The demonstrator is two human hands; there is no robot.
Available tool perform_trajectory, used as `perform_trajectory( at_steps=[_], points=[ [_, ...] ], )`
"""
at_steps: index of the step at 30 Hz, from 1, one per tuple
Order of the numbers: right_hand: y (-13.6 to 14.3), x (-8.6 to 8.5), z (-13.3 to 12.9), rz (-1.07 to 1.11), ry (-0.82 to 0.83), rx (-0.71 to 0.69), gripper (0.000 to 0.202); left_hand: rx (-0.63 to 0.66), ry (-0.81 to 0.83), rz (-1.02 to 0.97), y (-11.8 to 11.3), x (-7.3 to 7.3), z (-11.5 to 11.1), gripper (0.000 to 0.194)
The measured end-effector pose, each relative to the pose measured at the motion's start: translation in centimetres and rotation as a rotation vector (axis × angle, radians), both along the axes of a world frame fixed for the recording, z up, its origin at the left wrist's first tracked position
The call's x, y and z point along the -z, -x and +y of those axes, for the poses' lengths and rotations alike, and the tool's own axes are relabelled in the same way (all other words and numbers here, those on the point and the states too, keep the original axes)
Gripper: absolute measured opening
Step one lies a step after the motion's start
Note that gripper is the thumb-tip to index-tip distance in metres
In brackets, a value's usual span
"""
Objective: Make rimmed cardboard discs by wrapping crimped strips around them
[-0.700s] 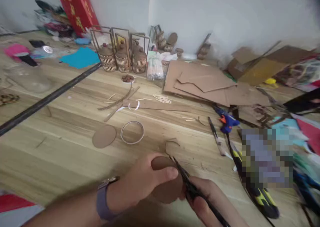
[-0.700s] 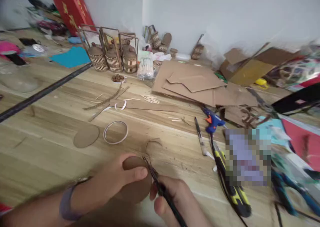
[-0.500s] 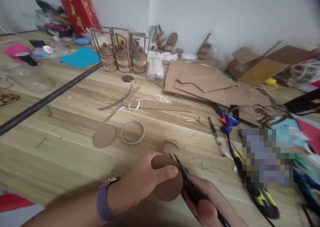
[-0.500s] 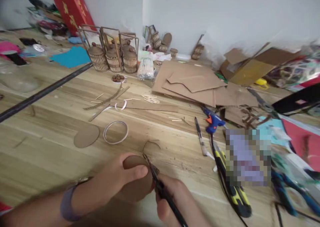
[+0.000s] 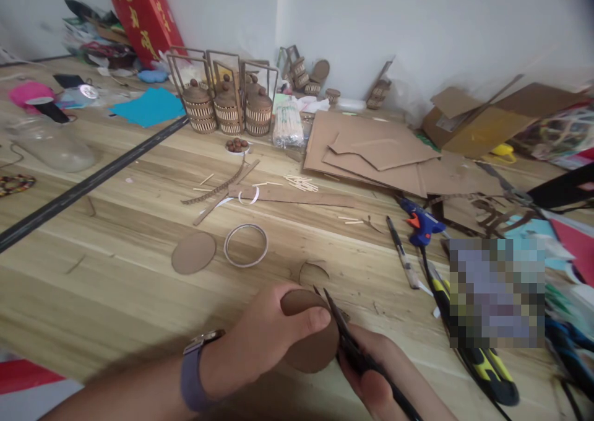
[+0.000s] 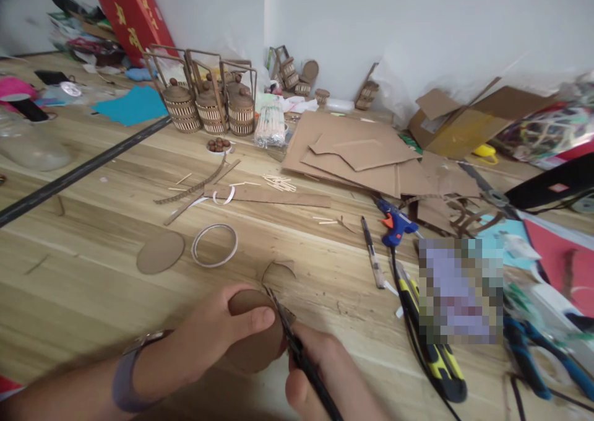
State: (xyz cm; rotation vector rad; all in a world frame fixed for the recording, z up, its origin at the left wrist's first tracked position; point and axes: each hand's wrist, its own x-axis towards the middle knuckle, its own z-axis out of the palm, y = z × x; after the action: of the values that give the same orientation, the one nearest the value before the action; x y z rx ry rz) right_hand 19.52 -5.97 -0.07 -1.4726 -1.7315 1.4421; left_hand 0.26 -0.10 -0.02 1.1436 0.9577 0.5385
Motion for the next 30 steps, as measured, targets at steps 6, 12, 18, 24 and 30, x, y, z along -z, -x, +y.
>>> perform_trajectory(
  at_steps=[6,12,18,24,30],
  points=[
    [0.0,0.6,-0.4,-0.031,-0.067,0.021,0.081,0.012,0.038,-0.038,0.0,0.1,-0.1,0.035],
    [0.4,-0.4,-0.1,-0.009,-0.052,0.015,0.081,0.023,0.062,-0.114,-0.1,0.1,-0.2,0.034],
    [0.3,-0.7,-0.2,0.007,0.009,0.028,0.081,0.047,0.076,-0.167,-0.1,0.1,-0.3,0.031],
    [0.3,-0.7,-0.3,0.016,-0.003,0.026,0.08,0.087,0.061,-0.167,0.1,-0.1,-0.2,0.028],
    [0.0,-0.3,0.0,-0.019,0.025,0.013,0.087,0.058,0.014,-0.05,0.1,-0.4,0.1,0.032]
  ],
)
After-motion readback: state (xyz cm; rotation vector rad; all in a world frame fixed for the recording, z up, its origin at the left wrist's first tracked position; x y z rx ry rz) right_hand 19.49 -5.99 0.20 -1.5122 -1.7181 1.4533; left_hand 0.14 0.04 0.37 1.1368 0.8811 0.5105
